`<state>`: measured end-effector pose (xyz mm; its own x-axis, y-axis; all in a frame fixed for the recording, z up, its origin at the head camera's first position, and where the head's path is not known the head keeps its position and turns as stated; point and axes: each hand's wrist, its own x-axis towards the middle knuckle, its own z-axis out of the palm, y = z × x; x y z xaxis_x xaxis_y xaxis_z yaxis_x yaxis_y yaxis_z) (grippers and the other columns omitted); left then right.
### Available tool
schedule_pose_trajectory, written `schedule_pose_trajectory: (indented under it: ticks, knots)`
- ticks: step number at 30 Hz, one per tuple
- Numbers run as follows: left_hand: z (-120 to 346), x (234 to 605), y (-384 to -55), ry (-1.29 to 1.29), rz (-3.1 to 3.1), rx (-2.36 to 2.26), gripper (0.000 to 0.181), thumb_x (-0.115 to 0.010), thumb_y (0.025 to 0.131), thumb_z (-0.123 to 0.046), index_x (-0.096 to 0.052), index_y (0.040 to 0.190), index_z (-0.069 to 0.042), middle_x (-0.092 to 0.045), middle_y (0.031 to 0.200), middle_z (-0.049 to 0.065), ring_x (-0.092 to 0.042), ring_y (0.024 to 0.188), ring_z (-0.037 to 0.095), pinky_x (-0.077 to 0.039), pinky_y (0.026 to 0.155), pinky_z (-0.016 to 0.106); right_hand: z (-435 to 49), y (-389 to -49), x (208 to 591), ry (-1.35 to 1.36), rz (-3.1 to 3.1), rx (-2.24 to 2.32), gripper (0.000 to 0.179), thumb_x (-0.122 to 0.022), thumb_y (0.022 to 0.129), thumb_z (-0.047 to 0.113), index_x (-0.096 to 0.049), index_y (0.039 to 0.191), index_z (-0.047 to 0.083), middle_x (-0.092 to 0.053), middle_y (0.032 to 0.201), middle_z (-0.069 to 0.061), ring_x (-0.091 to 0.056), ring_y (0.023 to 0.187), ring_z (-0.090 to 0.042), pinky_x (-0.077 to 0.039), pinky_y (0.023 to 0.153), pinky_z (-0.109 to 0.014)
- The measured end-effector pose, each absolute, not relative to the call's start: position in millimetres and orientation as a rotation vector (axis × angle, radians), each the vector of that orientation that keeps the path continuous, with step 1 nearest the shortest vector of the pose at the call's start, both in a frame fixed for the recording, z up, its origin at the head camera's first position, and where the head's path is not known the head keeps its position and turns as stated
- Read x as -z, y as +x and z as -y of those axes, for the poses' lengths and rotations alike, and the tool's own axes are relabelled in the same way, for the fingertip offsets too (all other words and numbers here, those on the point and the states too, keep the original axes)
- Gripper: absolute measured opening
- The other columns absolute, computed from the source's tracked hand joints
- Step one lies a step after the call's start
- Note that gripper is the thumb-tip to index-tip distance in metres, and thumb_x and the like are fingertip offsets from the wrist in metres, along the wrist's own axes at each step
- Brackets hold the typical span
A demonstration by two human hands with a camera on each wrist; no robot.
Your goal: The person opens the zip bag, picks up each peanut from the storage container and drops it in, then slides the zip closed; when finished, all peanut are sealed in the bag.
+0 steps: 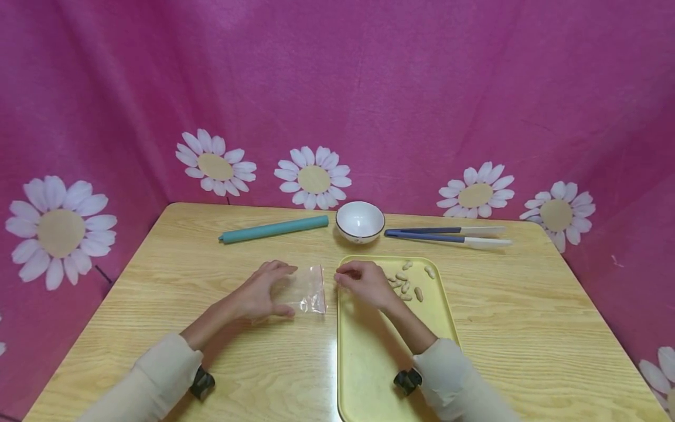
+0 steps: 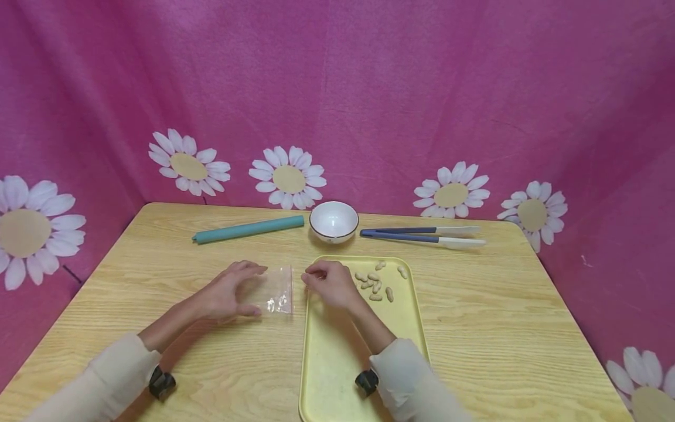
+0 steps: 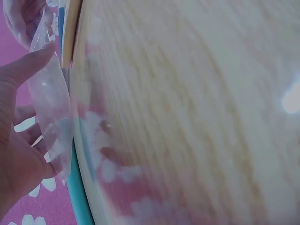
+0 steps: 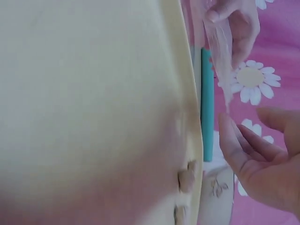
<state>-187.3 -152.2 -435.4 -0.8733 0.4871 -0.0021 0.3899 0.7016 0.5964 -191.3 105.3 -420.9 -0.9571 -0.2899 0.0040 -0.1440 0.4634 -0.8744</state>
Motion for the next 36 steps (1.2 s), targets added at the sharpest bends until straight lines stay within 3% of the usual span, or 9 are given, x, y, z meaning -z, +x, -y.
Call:
schedule_pose_trajectory:
  ticks: [6, 12, 16, 26, 32, 36]
  knots:
    - [152, 436, -186, 0.709, -2.73, -0.974, 0.087, -0.085, 0.067, -0.032, -0.043, 0.141, -0.011, -0.047, 0.136, 0.005, -0.04, 0.129, 0.027, -0.036, 0.107, 0.051, -95, -192, 425, -0.169, -2.136, 1.768, 0.027, -0.057, 0.092, 0.006, -0.061, 0.109, -0.015, -0.07, 0.094, -0.026, -0.071, 0.076, -0.02, -0.058, 0.074, -0.033]
    - [151, 436, -184, 0.764, -2.754, -0.978, 0.086, -0.086, 0.067, -0.033, -0.045, 0.139, -0.01, -0.048, 0.134, 0.006, -0.041, 0.128, 0.028, -0.033, 0.107, 0.053, -92, -192, 428, -0.02, -1.948, 1.833, 0.029, -0.057, 0.093, 0.005, -0.059, 0.115, -0.014, -0.072, 0.08, -0.005, -0.067, 0.07, -0.008, -0.057, 0.069, -0.025]
    - [150, 435, -183, 0.806, -2.776, -0.961, 0.086, -0.086, 0.066, -0.033, -0.046, 0.138, -0.009, -0.05, 0.133, 0.009, -0.041, 0.128, 0.03, -0.03, 0.107, 0.055, -91, -193, 431, 0.014, -1.92, 1.854, 0.028, -0.058, 0.092, 0.005, -0.059, 0.114, -0.013, -0.068, 0.074, 0.001, -0.066, 0.068, -0.007, -0.057, 0.067, -0.023]
    - [150, 436, -183, 0.806, -2.777, -0.941, 0.086, -0.086, 0.066, -0.035, -0.047, 0.138, -0.009, -0.051, 0.132, 0.008, -0.041, 0.127, 0.029, -0.03, 0.107, 0.055, -84, -189, 432, -0.014, -1.876, 1.859, 0.024, -0.053, 0.092, 0.0, -0.056, 0.11, -0.015, -0.062, 0.071, 0.001, -0.062, 0.066, -0.007, -0.055, 0.063, -0.02]
    - [148, 434, -181, 0.755, -2.768, -0.912, 0.095, -0.085, 0.063, -0.046, -0.043, 0.141, -0.01, -0.044, 0.141, 0.012, -0.036, 0.134, 0.032, -0.027, 0.108, 0.056, -82, -188, 430, -0.019, -1.826, 1.891, 0.02, -0.053, 0.092, -0.001, -0.056, 0.108, -0.014, -0.062, 0.07, 0.001, -0.062, 0.065, -0.006, -0.055, 0.064, -0.019]
    - [143, 430, -178, 0.697, -2.815, -0.955, 0.091, -0.078, 0.069, -0.053, -0.043, 0.141, -0.01, -0.041, 0.145, 0.011, -0.033, 0.136, 0.031, -0.027, 0.107, 0.057, -82, -188, 429, -0.015, -1.807, 1.902, 0.017, -0.052, 0.092, -0.001, -0.057, 0.105, -0.012, -0.061, 0.071, 0.001, -0.062, 0.065, -0.006, -0.055, 0.062, -0.018]
